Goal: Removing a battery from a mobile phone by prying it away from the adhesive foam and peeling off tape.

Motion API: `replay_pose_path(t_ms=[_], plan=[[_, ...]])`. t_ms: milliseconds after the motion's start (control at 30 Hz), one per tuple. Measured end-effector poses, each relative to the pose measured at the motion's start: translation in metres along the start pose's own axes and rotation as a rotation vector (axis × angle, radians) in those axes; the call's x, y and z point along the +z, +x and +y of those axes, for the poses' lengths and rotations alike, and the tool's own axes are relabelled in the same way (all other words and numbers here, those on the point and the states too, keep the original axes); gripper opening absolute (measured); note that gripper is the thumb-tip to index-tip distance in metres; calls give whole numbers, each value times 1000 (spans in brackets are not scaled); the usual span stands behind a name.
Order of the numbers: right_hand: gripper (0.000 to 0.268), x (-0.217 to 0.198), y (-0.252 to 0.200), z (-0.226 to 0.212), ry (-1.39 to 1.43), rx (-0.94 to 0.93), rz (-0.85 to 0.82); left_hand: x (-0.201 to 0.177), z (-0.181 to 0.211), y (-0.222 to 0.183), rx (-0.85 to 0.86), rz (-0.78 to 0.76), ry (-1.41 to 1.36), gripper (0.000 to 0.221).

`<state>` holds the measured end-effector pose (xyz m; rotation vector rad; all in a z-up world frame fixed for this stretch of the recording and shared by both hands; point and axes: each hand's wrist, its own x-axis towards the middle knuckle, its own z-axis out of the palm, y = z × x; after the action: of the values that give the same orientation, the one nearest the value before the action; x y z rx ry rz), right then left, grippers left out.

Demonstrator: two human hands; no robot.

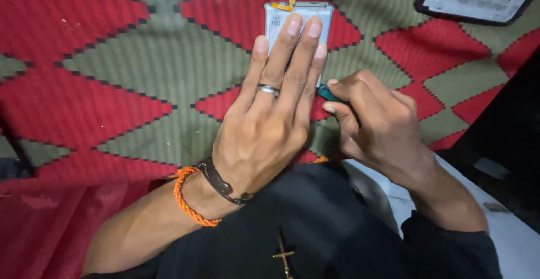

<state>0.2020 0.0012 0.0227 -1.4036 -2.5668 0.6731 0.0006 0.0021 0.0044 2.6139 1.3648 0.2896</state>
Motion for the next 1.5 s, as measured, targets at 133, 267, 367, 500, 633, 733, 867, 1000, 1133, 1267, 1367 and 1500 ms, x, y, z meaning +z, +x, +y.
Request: replay_pose_path(t_ms=[133,267,367,500,633,733,867,1000,1133,1267,1367,1500], plan=[[13,1,-4,-1,-95,16,-75,-3,2,2,15,21,52,48],[11,22,-9,-27,-233,193,23,-1,8,2,-21,65,82,48],[8,22,-8,-36,-119,244,44,1,9,2,-62,76,85,41],[19,0,-18,-26,164,265,131,1,-7,-6,-4,83,-5,42],[27,-8,-16,-20,198,351,183,0,-25,-11,173,121,-240,33],[26,-10,2,-16,226,254,258,-6,-32,-13,228,172,-355,17],[22,-7,26,-7,264,114,275,-5,-7,-15,-217,100,27,64],[19,-8,40,-7,320,67,263,10,13,-8,-363,123,35,61],[26,-8,39,-8,335,138,241,5,17,-5,-377,173,-167,46],[19,-7,42,-6,426,185,254,3,17,2,-300,341,-355,28],[22,-7,42,-2,451,168,249,7,12,-9,-295,233,-539,59],[38,-13,42,0,579,426,172,4,4,-18,-238,216,-673,58]])
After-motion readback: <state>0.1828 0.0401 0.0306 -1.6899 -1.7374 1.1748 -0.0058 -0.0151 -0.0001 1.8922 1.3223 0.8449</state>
